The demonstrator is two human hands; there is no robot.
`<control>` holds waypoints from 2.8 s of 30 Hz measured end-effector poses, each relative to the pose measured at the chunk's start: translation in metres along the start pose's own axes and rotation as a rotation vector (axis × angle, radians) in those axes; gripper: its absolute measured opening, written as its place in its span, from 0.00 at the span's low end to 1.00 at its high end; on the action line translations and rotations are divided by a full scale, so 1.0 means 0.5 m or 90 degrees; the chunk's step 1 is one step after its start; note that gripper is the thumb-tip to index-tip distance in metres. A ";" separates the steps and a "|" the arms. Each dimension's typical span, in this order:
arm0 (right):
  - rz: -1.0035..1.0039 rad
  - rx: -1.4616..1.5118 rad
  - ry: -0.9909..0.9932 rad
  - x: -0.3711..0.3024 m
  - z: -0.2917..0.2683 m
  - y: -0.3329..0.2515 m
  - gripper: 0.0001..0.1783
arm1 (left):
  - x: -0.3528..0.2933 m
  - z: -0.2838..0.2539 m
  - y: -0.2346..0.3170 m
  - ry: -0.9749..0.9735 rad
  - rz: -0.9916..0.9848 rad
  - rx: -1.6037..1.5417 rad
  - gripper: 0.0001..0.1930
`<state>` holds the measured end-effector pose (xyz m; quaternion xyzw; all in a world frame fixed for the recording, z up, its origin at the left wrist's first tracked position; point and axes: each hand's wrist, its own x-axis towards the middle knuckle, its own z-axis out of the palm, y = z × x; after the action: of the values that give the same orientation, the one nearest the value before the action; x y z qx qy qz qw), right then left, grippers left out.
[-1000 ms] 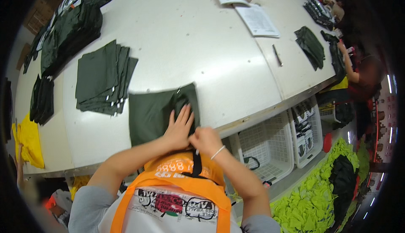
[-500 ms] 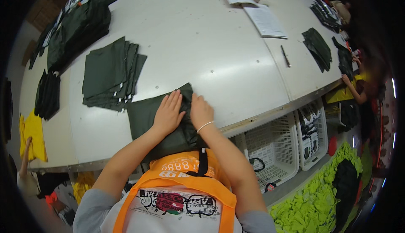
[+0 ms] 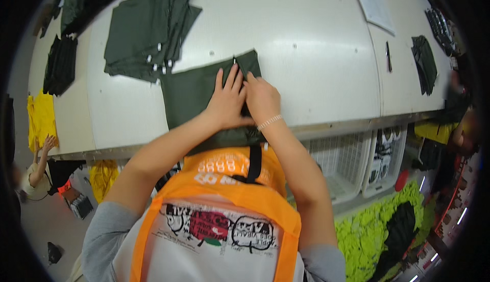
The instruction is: The person folds dark green pants on a white table, aligning edges and stacking them. The person handles each pair one at a time, smoothing and folding them into neat rectangles.
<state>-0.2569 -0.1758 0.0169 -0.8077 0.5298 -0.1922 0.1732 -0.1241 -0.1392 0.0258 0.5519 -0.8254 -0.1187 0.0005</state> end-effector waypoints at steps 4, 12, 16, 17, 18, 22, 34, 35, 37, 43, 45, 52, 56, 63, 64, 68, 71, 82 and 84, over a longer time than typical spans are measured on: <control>0.035 -0.014 -0.113 -0.005 0.029 -0.013 0.20 | 0.027 0.041 -0.001 -0.069 -0.008 0.080 0.52; 0.103 -0.077 -0.184 -0.117 -0.087 -0.033 0.27 | -0.029 0.005 0.030 0.053 0.003 -0.067 0.48; 0.095 0.001 -0.143 -0.140 -0.054 0.005 0.23 | -0.028 0.051 0.052 0.091 -0.034 -0.075 0.50; 0.072 0.030 -0.138 -0.140 -0.051 0.005 0.22 | -0.022 0.053 0.057 0.081 -0.052 -0.055 0.49; 0.048 0.059 -0.134 -0.139 -0.050 0.002 0.22 | -0.007 0.059 0.056 0.056 -0.061 -0.004 0.48; 0.053 0.142 -0.103 -0.144 -0.014 -0.003 0.21 | 0.006 0.080 0.053 0.014 -0.074 0.046 0.42; -0.011 -0.190 -0.080 0.015 0.013 -0.007 0.23 | -0.034 0.031 -0.106 0.227 -0.112 0.040 0.32; -0.043 -0.182 -0.074 0.019 0.017 -0.014 0.22 | -0.032 0.040 -0.107 0.230 -0.111 0.027 0.32; -0.103 -0.164 -0.062 0.017 0.026 -0.041 0.20 | -0.034 0.052 -0.109 0.207 -0.121 0.030 0.31; -0.302 -0.267 -0.117 0.042 0.047 -0.044 0.12 | -0.022 0.053 -0.126 0.178 -0.122 -0.036 0.31; -0.251 -0.129 -0.116 0.060 0.041 -0.031 0.11 | -0.004 0.047 -0.140 0.181 -0.146 -0.086 0.32; 0.042 0.093 -0.164 0.179 0.088 0.017 0.11 | 0.046 0.049 -0.159 0.146 -0.178 -0.169 0.25; 0.132 0.154 -0.305 0.218 0.067 -0.007 0.09 | 0.079 0.042 -0.169 0.113 -0.287 -0.256 0.20; 0.021 0.070 -0.210 0.211 0.083 -0.001 0.04 | 0.156 0.045 -0.196 -0.003 -0.435 -0.289 0.16; -0.021 0.078 -0.182 0.206 0.086 0.008 0.04 | 0.166 0.040 -0.201 -0.021 -0.443 -0.303 0.16; -0.099 0.096 -0.201 0.166 0.056 0.021 0.04 | 0.172 0.045 -0.190 -0.004 -0.460 -0.289 0.17; -0.138 0.115 -0.251 0.066 -0.008 0.011 0.04 | 0.167 0.061 -0.191 0.032 -0.447 -0.246 0.17; -0.222 0.024 -0.222 -0.270 -0.053 0.025 0.05 | 0.164 0.054 -0.175 0.066 -0.429 -0.260 0.18; -0.208 0.043 -0.193 -0.280 -0.038 0.030 0.05 | 0.158 0.058 -0.184 0.105 -0.426 -0.243 0.18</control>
<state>-0.3293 -0.0538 0.0083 -0.8961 0.3534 -0.1120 0.2442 -0.0753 -0.2390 -0.0310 0.7883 -0.5600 -0.2191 0.1305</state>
